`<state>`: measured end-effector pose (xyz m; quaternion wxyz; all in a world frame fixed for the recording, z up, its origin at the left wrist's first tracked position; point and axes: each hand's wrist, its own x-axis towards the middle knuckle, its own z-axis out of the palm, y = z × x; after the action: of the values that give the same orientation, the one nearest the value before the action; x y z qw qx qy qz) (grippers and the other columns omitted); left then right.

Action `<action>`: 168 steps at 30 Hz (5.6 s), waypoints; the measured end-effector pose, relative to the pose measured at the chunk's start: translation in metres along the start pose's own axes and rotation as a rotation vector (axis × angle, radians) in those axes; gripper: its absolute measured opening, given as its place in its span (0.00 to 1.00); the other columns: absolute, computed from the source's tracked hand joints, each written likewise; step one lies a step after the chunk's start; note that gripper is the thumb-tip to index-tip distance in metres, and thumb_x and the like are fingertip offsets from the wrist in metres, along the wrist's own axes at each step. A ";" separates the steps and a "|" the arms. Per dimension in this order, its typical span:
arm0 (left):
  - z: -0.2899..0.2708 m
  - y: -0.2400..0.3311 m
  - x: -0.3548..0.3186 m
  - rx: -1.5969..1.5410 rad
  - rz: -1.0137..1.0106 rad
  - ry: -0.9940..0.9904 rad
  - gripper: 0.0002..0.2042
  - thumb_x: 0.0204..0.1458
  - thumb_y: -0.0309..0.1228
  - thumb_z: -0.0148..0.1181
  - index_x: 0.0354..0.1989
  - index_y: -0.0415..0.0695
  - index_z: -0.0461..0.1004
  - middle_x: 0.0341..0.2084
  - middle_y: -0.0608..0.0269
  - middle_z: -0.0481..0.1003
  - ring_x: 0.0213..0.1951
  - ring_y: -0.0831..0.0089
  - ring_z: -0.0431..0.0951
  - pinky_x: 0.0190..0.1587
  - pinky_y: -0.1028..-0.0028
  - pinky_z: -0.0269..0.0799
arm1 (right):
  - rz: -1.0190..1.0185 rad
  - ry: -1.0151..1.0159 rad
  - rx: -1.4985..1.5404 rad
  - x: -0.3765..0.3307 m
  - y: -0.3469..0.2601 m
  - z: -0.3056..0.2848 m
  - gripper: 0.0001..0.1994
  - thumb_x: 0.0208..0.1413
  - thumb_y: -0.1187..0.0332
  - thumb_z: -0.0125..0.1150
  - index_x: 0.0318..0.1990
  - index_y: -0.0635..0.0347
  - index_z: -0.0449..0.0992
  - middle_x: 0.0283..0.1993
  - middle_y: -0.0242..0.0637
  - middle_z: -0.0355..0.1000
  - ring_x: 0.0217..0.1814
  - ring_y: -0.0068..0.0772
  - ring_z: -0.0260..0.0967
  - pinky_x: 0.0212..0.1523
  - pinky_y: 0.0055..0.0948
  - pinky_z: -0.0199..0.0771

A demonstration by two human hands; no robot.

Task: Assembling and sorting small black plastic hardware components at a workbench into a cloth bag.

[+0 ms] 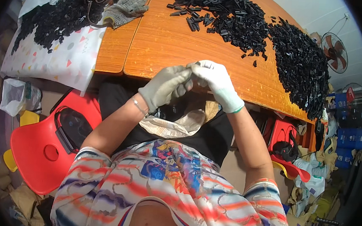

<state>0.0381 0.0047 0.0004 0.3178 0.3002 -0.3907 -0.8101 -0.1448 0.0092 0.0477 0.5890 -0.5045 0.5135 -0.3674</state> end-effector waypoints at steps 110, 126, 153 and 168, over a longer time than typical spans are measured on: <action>-0.011 0.020 0.051 -0.047 0.363 0.061 0.12 0.64 0.37 0.43 0.46 0.42 0.67 0.24 0.71 0.65 0.21 0.86 0.58 0.22 0.86 0.54 | -0.289 0.435 -0.117 0.038 -0.027 0.023 0.11 0.57 0.73 0.59 0.45 0.67 0.77 0.38 0.35 0.77 0.37 0.18 0.72 0.37 0.18 0.70; 0.006 0.030 0.042 0.135 0.386 0.222 0.09 0.64 0.35 0.44 0.41 0.43 0.68 0.21 0.75 0.64 0.19 0.89 0.56 0.21 0.86 0.51 | -0.318 0.414 -0.067 0.038 -0.023 0.026 0.11 0.58 0.74 0.58 0.47 0.69 0.75 0.41 0.39 0.77 0.42 0.25 0.76 0.43 0.20 0.73; 0.006 0.025 0.047 0.421 0.497 0.336 0.09 0.62 0.31 0.48 0.38 0.37 0.70 0.24 0.71 0.67 0.25 0.85 0.63 0.28 0.83 0.62 | -0.381 0.503 -0.843 0.036 -0.021 0.021 0.11 0.56 0.64 0.58 0.43 0.58 0.77 0.35 0.45 0.77 0.37 0.40 0.76 0.40 0.33 0.74; 0.017 0.016 0.054 0.300 0.410 0.455 0.14 0.61 0.36 0.50 0.28 0.40 0.70 0.19 0.73 0.65 0.23 0.84 0.61 0.26 0.79 0.59 | -0.496 0.493 -1.128 0.038 -0.003 0.016 0.06 0.53 0.65 0.58 0.34 0.56 0.73 0.28 0.45 0.74 0.31 0.51 0.74 0.33 0.42 0.72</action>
<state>-0.0033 -0.0363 0.0088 0.5054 0.4320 -0.4768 -0.5750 -0.1211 -0.0238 0.0415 -0.0020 -0.7399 0.6155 -0.2715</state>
